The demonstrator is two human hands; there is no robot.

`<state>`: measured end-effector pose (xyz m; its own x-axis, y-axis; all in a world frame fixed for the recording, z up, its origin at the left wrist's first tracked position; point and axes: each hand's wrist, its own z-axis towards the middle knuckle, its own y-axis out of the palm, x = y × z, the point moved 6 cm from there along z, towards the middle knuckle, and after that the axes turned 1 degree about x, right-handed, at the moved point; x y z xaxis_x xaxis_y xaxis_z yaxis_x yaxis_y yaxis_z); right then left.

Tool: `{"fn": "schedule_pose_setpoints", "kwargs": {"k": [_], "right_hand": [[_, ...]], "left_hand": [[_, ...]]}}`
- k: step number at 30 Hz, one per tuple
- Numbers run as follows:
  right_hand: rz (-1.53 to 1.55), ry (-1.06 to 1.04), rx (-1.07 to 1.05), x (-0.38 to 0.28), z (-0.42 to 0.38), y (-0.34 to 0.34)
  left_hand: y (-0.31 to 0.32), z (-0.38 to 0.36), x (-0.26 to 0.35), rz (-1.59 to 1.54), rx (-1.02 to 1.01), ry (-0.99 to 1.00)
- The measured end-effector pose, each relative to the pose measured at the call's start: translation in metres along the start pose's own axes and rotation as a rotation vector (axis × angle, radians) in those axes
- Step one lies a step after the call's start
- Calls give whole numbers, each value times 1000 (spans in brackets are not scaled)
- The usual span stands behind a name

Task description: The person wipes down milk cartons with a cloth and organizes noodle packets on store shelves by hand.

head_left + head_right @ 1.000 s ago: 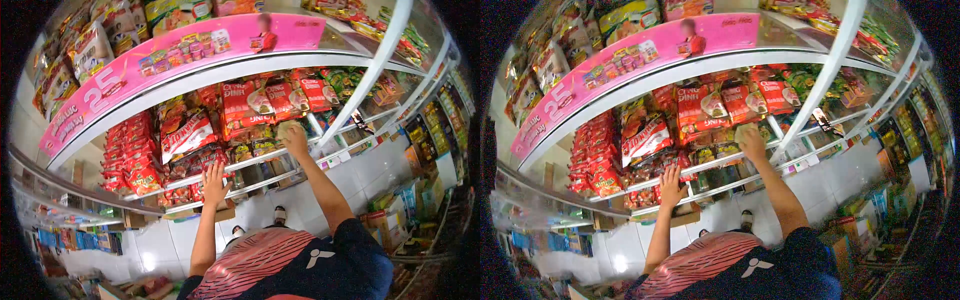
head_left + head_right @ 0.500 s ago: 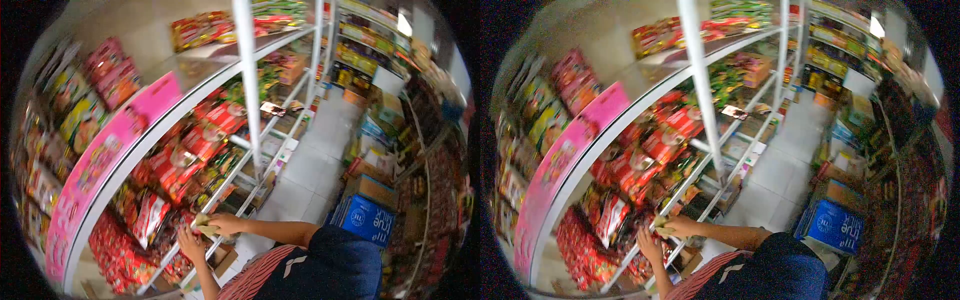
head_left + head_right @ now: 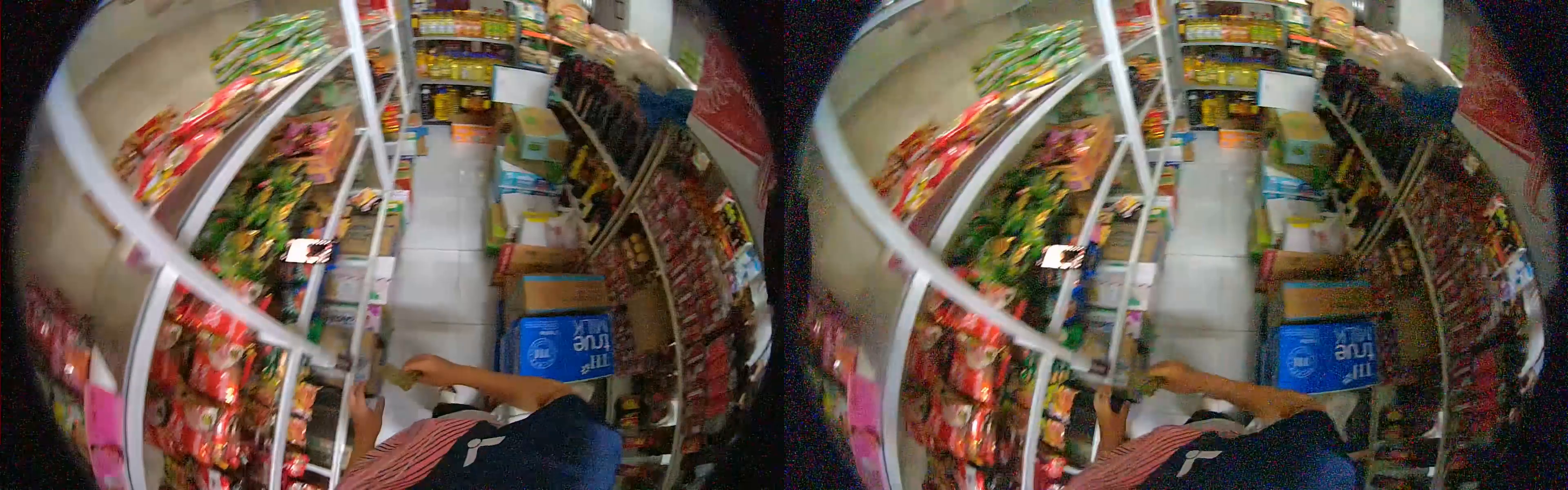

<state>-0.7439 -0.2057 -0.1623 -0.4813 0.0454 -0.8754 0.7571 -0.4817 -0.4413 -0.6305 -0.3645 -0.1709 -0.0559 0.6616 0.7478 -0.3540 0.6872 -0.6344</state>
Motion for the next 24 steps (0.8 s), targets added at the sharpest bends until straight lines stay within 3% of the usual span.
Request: {"fn": "schedule_pose_setpoints", "kwargs": {"k": [2, 4, 6, 7, 8, 10, 12, 15, 18, 19, 22, 23, 24], "right_hand": [[0, -118, 123, 17, -3, -25], [-10, -90, 261, 19, -6, -63], [-9, -67, 405, 32, -13, -96], [0, 45, 533, 49, -24, -113], [6, 159, 656, 64, -36, -130], [-47, 268, 706, 68, -49, -162], [-91, 375, 748, 85, -64, -186], [-325, 403, 747, 109, -77, -213], [-339, 513, 657, 128, -77, -249], [-354, 530, 659, 136, -77, -265], [-302, 779, 215, 181, -61, -286], [-172, 878, 46, 231, -65, -284], [-173, 884, 56, 234, -49, -307]], "left_hand": [[26, 52, 67, 45, -5, 218], [84, 92, 57, 62, -189, 345], [120, 129, 53, 124, -246, 423], [135, 140, 58, 189, -280, 483], [148, 152, 61, 178, -302, 495], [162, 190, 93, -83, -530, 163], [196, 215, 88, -80, -578, 275], [235, 247, 101, -145, -643, 258], [265, 289, 112, -181, -603, 396], [272, 308, 115, -178, -668, 330], [302, 369, 117, -226, -670, 500], [311, 393, 118, -227, -680, 509], [323, 414, 124, -174, -746, 553]]}}
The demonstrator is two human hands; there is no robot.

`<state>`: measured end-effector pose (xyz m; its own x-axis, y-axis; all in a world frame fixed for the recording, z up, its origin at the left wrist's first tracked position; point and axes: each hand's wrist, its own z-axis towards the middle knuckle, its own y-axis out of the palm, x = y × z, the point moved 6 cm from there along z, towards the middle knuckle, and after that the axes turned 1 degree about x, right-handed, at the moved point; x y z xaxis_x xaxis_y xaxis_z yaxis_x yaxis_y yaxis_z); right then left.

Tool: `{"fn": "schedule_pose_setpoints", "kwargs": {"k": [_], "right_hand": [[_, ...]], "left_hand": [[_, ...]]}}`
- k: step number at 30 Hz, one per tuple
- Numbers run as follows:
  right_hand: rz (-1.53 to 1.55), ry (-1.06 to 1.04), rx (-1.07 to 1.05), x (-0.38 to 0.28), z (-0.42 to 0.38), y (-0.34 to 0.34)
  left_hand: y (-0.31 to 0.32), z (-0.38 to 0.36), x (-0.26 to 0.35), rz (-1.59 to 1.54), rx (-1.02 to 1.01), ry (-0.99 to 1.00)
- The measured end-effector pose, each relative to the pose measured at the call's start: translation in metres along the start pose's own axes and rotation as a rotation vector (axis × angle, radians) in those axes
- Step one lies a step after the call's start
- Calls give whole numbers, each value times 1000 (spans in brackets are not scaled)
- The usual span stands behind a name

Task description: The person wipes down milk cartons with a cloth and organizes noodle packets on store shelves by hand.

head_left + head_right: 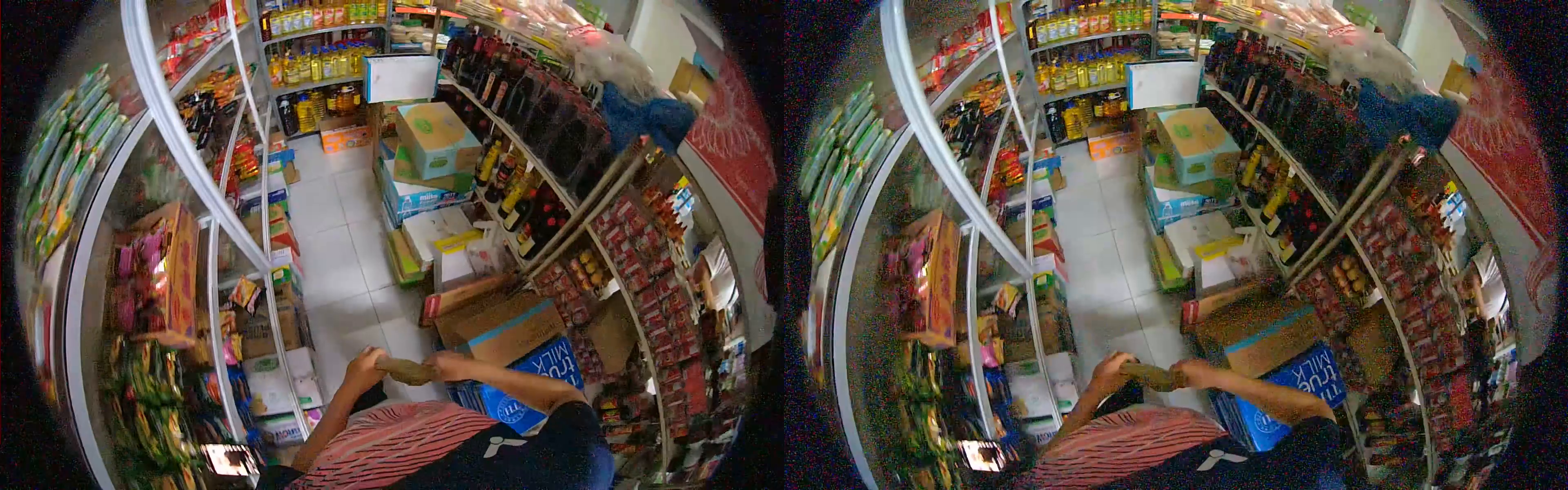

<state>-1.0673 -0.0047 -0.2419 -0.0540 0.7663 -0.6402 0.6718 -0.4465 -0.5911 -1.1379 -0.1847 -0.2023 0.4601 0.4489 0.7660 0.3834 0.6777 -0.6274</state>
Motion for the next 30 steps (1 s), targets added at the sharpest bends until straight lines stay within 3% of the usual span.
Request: {"fn": "schedule_pose_setpoints", "kwargs": {"k": [2, 4, 5, 7, 12, 14, 15, 16, 19, 20, 22, 23, 24, 26, 27, 28, 30], "right_hand": [[5, -248, 242, -43, 26, -61], [119, -483, 621, -78, 59, -110], [116, -481, 626, -82, 86, -123], [836, -433, 468, -72, 135, -140], [905, -436, 543, -75, 178, -197], [907, -111, 419, -58, 198, -203], [801, -307, 551, -58, 208, -221], [805, -315, 563, -46, 216, -233], [705, -92, 426, -8, 241, -275], [707, -102, 450, 5, 252, -292], [950, -397, 636, 24, 262, -356], [1219, -329, 583, 37, 267, -374], [1238, -332, 606, 40, 272, -398], [1453, -526, 764, 52, 280, -445], [1462, -526, 845, 60, 292, -462], [1473, -510, 866, 63, 303, -475], [1791, -574, 931, 72, 313, -499]], "left_hand": [[-17, 40, -7, 37, -87, 15], [-34, 90, -2, -13, -224, 50], [-42, 110, -5, -187, -132, 111], [-63, 150, -5, -243, -122, 94], [-121, 228, -7, -459, 34, -26], [-126, 261, -29, -494, 45, 47], [-135, 280, -38, -479, 91, 38], [-145, 299, -44, -462, 139, 32], [-159, 361, -77, -440, 151, -11], [-162, 384, -86, -452, 161, -2], [-158, 427, -86, -337, 45, 50], [-153, 448, -88, -217, -71, 61], [-147, 469, -86, -207, -98, 69], [-130, 504, -68, 104, 4, 335], [-112, 524, -79, 72, -181, 183], [-102, 542, -82, 64, -205, 187], [-96, 577, -87, -151, -7, 204]]}}
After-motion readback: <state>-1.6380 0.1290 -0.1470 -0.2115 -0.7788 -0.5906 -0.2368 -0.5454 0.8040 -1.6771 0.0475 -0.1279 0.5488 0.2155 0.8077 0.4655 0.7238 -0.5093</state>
